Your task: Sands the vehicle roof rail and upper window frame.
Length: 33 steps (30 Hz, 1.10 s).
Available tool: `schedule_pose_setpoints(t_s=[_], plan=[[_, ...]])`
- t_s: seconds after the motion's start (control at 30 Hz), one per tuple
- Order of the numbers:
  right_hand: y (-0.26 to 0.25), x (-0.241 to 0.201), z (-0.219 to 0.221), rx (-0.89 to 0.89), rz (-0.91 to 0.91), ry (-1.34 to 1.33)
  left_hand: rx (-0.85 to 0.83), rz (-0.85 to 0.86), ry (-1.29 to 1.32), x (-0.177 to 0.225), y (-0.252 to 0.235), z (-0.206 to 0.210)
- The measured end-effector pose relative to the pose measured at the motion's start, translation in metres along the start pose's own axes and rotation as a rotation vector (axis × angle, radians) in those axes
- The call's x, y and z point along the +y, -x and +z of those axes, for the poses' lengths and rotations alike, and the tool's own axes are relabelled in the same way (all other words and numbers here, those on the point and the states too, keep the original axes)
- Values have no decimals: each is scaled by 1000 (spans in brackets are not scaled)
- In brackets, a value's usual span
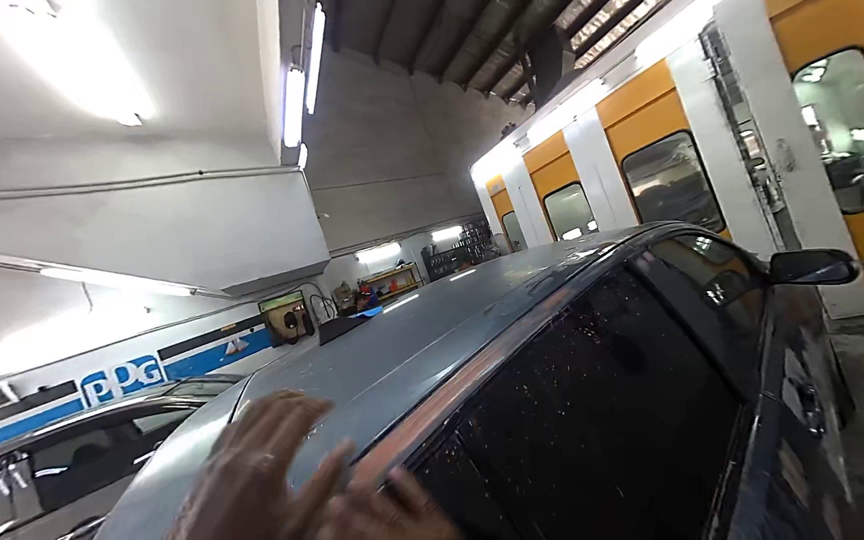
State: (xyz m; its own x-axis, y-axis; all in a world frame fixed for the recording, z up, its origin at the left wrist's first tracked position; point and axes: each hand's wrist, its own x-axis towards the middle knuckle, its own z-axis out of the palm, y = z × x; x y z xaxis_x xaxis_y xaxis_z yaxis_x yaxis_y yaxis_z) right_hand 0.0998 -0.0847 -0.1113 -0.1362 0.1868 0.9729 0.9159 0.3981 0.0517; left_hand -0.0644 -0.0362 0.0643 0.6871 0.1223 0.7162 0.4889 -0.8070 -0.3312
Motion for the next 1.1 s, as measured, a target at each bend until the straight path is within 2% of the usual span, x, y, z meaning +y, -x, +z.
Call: schedule_pose_setpoints(t_s=[0.03,0.1,0.13,0.17,0.2,0.27,0.33,0.37,0.4,0.43,0.5,0.57,0.6,0.63,0.67,0.7,0.8,0.83,0.87,0.9,0.93,1.0,1.07,1.1], plan=[[0,41,-19,56,1,27,-61,34,-29,11,1,-9],[5,153,-65,154,9,60,-126,29,-3,14,30,-40],[1,199,-84,207,48,89,-116,-10,49,7,46,-54],[-4,223,-92,255,118,161,-82,-51,101,0,58,-64],[-6,216,-88,267,220,229,-58,-85,135,-5,67,-68],[-15,135,-57,219,340,295,36,-119,136,-7,61,-58],[-12,29,-17,94,259,173,141,-77,79,0,36,-29],[-8,-3,-2,13,193,134,172,-40,32,5,25,-16],[-4,-11,5,-19,126,122,185,4,-28,9,19,-10],[-3,5,0,4,70,115,165,34,-79,10,21,-13],[-1,90,-37,117,30,135,48,-14,-52,4,47,-42],[-2,186,-84,239,146,222,-20,-120,63,-13,81,-71],[-3,212,-99,247,247,282,-11,-162,90,-21,93,-76],[-5,213,-101,231,335,333,0,-201,91,-22,98,-75],[-10,189,-92,204,389,361,20,-228,80,-20,96,-69],[-15,146,-73,205,386,347,62,-245,72,-15,85,-55],[-11,-7,-4,89,231,119,222,-253,154,19,31,-1],[-8,-31,9,23,144,82,240,-237,183,32,18,11],[-9,-29,12,13,76,73,247,-208,181,42,11,17],[-13,-3,5,46,37,87,244,-180,154,49,11,19],[-15,41,-14,100,39,125,217,-166,121,55,20,16],[-16,151,-73,198,149,268,82,-190,85,64,55,10],[-4,242,-152,136,442,366,-68,-258,29,73,87,25],[7,268,-192,50,683,334,-128,-291,-19,80,97,39]])
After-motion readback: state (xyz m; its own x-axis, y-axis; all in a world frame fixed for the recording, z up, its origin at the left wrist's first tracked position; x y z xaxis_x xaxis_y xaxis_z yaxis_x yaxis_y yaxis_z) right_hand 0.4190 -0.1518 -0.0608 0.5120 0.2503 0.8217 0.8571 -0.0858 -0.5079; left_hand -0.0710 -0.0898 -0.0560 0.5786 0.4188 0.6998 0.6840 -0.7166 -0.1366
